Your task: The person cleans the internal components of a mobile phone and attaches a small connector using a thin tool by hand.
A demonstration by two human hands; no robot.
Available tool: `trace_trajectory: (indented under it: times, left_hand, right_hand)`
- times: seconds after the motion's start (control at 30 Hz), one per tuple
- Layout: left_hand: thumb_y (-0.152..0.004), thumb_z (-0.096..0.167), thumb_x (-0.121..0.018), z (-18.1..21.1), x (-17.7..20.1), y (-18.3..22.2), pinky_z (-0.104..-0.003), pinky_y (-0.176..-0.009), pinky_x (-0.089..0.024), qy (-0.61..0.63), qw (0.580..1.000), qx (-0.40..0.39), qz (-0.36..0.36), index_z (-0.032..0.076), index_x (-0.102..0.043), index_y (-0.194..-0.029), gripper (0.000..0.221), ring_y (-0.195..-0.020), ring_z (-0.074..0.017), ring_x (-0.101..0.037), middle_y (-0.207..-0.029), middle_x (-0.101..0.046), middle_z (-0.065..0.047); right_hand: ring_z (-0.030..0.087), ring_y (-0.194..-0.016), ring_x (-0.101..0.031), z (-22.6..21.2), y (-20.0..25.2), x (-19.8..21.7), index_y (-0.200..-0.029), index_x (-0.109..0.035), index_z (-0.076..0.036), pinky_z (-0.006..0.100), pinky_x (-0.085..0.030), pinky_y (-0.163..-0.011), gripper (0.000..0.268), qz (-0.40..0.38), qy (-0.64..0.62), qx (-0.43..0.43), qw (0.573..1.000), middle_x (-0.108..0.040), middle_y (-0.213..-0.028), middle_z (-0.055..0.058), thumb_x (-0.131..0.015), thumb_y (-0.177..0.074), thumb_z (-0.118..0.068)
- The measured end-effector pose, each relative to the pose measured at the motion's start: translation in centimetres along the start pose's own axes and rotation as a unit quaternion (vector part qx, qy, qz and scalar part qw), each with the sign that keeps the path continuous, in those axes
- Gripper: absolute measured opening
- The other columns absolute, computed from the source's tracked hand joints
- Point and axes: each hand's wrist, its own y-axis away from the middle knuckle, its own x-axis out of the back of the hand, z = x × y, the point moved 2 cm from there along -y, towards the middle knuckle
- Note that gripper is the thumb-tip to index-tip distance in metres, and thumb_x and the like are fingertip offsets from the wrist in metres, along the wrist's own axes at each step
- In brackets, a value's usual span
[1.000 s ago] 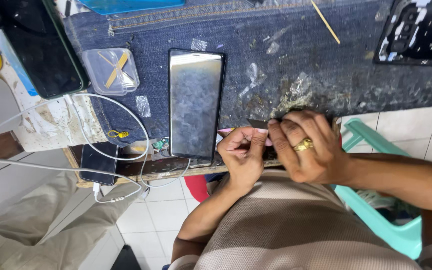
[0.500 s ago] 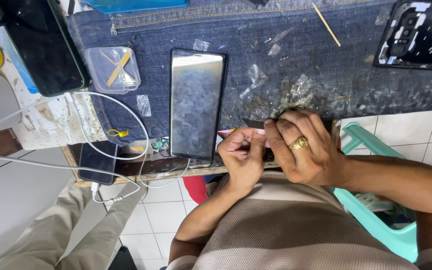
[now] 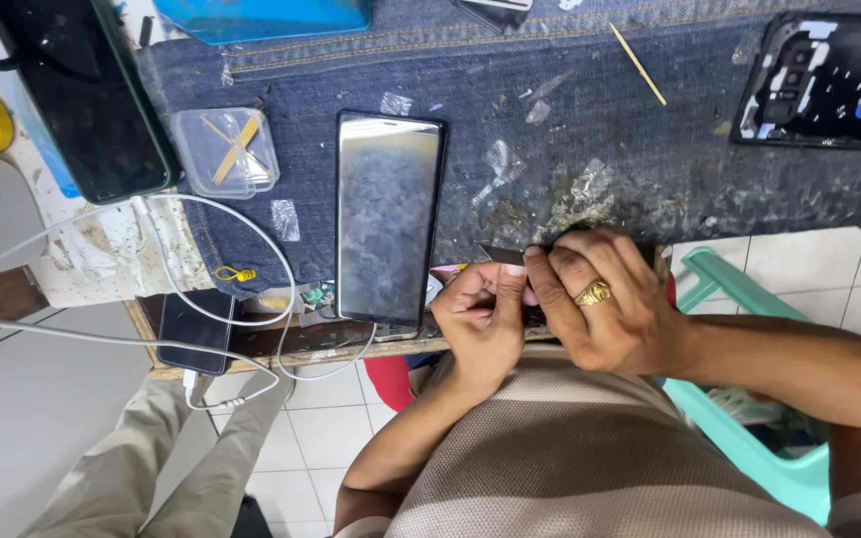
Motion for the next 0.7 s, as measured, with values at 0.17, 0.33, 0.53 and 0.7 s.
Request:
trace_trajectory:
  times: [0.17, 0.33, 0.53, 0.7]
  left_hand:
    - [-0.102, 0.006, -0.069, 0.9, 0.4, 0.2, -0.019, -0.061, -0.047, -0.025, 0.999, 0.020, -0.015, -0.004, -0.070, -0.100, 0.010, -0.069, -0.0032, -0.059, -0.084, -0.072, -0.004]
    - [-0.104, 0.006, -0.068, 1.6, 0.1, 0.1, -0.020, -0.070, -0.053, -0.067, 0.997, -0.047, -0.016, -0.004, -0.070, -0.101, 0.010, -0.077, -0.0054, -0.066, -0.087, -0.073, -0.004]
    - [-0.103, 0.008, -0.070, 1.7, 0.1, -0.2, -0.019, -0.062, -0.049, -0.114, 0.993, -0.037, -0.006, -0.002, -0.071, -0.093, 0.014, -0.067, -0.0037, -0.061, -0.076, -0.069, -0.001]
    - [-0.103, 0.010, -0.069, 1.4, 0.3, -0.1, -0.019, -0.057, -0.043, -0.115, 0.993, -0.006, -0.008, -0.002, -0.072, -0.094, 0.015, -0.063, -0.0022, -0.054, -0.071, -0.065, 0.001]
  right_hand:
    - [0.035, -0.093, -0.064, 0.3, 0.5, -0.2, -0.111, -0.068, 0.019, 0.049, -0.057, -0.078, 0.037, 0.006, -0.007, -0.003, 1.000, -0.060, -0.098, 0.020, -0.076, -0.081, 0.000]
    - [0.034, -0.092, -0.065, 0.4, 0.7, -0.1, -0.111, -0.069, 0.017, 0.047, -0.056, -0.075, 0.037, 0.004, -0.010, -0.008, 1.000, -0.061, -0.097, 0.019, -0.076, -0.078, -0.001]
    - [0.033, -0.094, -0.065, 0.5, 0.7, 0.0, -0.110, -0.070, 0.017, 0.046, -0.058, -0.077, 0.035, 0.005, 0.002, -0.003, 1.000, -0.060, -0.097, 0.018, -0.077, -0.081, -0.001]
    - [0.033, -0.093, -0.065, 0.3, 0.8, 0.1, -0.110, -0.070, 0.016, 0.046, -0.058, -0.076, 0.033, -0.006, 0.010, -0.011, 1.000, -0.060, -0.096, 0.018, -0.075, -0.081, 0.000]
